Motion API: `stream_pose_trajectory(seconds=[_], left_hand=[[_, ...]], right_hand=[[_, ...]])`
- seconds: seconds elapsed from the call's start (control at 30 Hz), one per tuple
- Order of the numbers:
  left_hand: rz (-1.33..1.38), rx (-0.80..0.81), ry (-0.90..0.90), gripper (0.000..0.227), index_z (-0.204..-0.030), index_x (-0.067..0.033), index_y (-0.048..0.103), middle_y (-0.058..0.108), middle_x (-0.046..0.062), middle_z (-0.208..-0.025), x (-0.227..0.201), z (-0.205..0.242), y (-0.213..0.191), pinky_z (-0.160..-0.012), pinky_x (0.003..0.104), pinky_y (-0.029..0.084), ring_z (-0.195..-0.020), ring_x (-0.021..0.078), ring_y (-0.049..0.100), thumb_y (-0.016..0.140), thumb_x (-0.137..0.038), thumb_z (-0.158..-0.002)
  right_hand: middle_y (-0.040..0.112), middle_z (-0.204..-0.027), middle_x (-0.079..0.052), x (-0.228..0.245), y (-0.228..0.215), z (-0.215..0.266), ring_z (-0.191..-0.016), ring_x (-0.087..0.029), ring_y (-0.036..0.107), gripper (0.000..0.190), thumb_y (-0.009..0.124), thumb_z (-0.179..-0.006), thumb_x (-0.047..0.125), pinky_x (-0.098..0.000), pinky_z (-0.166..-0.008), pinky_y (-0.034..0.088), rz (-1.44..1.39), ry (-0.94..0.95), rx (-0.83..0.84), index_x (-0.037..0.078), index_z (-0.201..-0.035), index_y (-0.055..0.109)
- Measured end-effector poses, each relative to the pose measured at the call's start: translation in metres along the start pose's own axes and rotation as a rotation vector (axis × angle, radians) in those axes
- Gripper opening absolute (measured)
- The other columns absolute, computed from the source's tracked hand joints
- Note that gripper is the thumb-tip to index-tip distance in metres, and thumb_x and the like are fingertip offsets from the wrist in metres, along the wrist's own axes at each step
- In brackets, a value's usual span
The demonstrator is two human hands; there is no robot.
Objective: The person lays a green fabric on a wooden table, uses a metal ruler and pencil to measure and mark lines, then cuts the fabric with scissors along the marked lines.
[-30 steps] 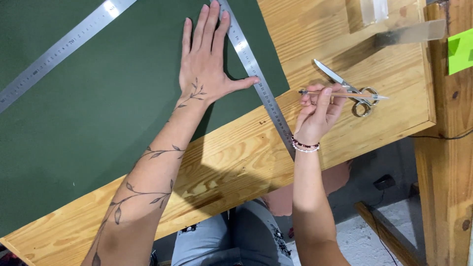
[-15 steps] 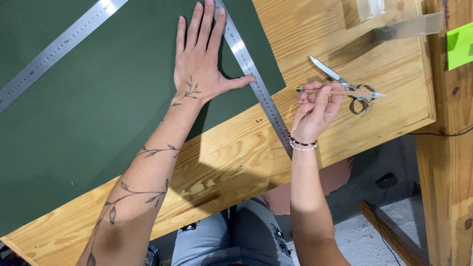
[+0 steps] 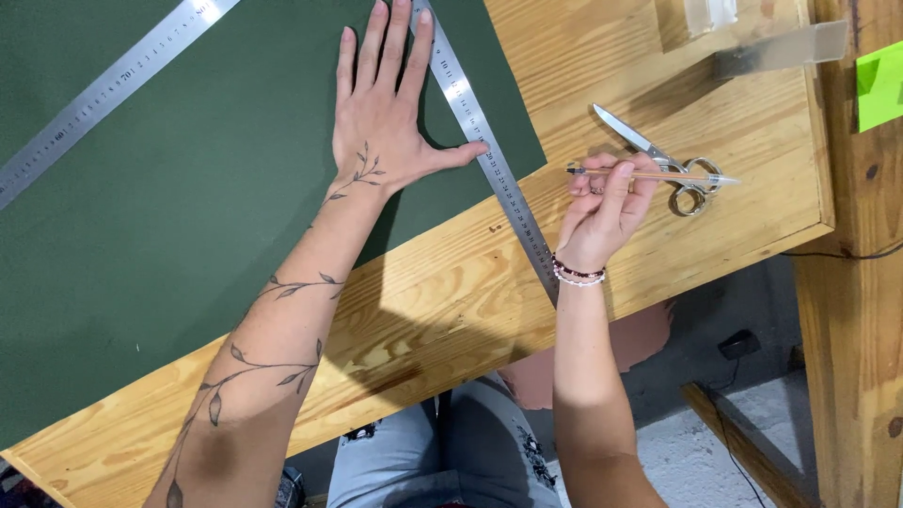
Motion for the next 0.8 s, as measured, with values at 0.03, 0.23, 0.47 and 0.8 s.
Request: stream_pose_trajectory(seconds=[0.03,0.23,0.47,0.8], left_hand=[[-0.014,0.017,-0.003,0.129,-0.164,-0.006,0.018,0.013,0.014,-0.168,0.0,0.0,0.0,-0.128,0.053,0.011,-0.156,0.0318,0.011,0.048,-0.106,-0.087],[0.001,0.049,-0.014,0.127,-0.163,-0.0049,0.017,0.013,0.016,-0.167,-0.002,-0.001,-0.003,-0.127,0.053,0.01,-0.155,0.033,0.01,0.048,-0.103,-0.087],[0.015,0.023,-0.004,0.127,-0.162,-0.0043,0.02,0.016,0.017,-0.166,-0.001,-0.001,-0.002,-0.126,0.054,0.01,-0.153,0.0342,0.011,0.051,-0.101,-0.086],[-0.012,0.062,-0.021,0.128,-0.163,-0.0047,0.019,0.012,0.015,-0.167,0.0,-0.002,-0.003,-0.126,0.054,0.01,-0.155,0.0334,0.012,0.05,-0.102,-0.086]], right_hand=[[0.065,-0.087,-0.013,-0.001,-0.002,0.0,-0.071,-0.012,0.058,0.012,0.059,-0.104,0.024,-0.024,-0.063,0.049,0.004,0.009,-0.025,0.015,-0.11,0.055],[0.065,-0.088,-0.011,0.004,0.004,0.002,-0.072,-0.011,0.058,0.01,0.058,-0.105,0.023,-0.0235,-0.064,0.05,0.012,0.004,0.004,0.016,-0.111,0.054],[0.065,-0.087,-0.01,0.003,0.004,0.001,-0.068,-0.012,0.056,0.01,0.057,-0.106,0.024,-0.0238,-0.063,0.049,0.018,-0.01,0.015,0.016,-0.109,0.053],[0.066,-0.1,-0.01,-0.002,0.027,-0.012,-0.084,-0.018,0.063,0.012,0.058,-0.106,0.007,-0.0295,-0.078,0.057,0.092,-0.029,0.11,0.015,-0.114,0.053]])
Point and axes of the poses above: each hand's wrist, its own z-axis away from the middle knuckle, its own y-axis out of the palm, x = y × z, the point moved 6 cm from there along -z, towards the middle knuckle
